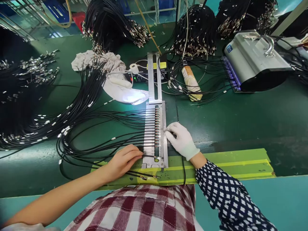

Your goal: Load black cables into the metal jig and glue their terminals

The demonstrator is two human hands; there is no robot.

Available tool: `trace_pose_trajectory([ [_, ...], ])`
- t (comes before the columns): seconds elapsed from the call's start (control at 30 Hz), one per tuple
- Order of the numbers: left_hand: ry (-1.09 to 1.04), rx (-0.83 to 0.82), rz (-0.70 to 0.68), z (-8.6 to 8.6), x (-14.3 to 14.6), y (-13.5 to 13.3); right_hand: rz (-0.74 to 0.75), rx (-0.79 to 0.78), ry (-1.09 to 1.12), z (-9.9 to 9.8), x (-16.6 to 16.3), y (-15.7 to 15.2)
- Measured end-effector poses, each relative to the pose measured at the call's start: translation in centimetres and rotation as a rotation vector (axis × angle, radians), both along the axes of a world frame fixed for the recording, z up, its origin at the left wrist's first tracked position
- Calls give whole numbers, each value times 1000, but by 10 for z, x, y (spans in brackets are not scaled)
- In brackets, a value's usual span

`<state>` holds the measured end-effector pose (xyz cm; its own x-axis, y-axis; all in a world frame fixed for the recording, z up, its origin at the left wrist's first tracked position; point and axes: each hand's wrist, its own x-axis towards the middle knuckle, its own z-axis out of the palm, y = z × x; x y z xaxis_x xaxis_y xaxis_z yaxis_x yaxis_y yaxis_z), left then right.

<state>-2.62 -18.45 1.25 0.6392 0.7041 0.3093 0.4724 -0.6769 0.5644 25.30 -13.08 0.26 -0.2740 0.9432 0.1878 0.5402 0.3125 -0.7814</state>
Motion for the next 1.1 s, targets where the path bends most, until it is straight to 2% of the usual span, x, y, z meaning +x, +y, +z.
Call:
trace_pose_trajectory([
  [0.2,100,43,-138,4,-9,21,5,13,9,2,-1,0],
  [0.4,236,148,-169,1,-8,28,13,19,19,4,-2,1],
  [0.57,216,201,-153,-2,-3,26,11,11,10,5,-2,1],
  [0.73,261,270,-9,-2,-5,12,2,-13,1,4,-1,1],
  [0.8,298,273,3,-3,-6,6,-1,-18,-7,2,-1,2],
  [0.93,340,194,-2,0,-8,-6,3,-14,-5,0,0,1],
  [1.1,339,-144,-62,11,-11,-28,15,21,-12,0,0,-4],
])
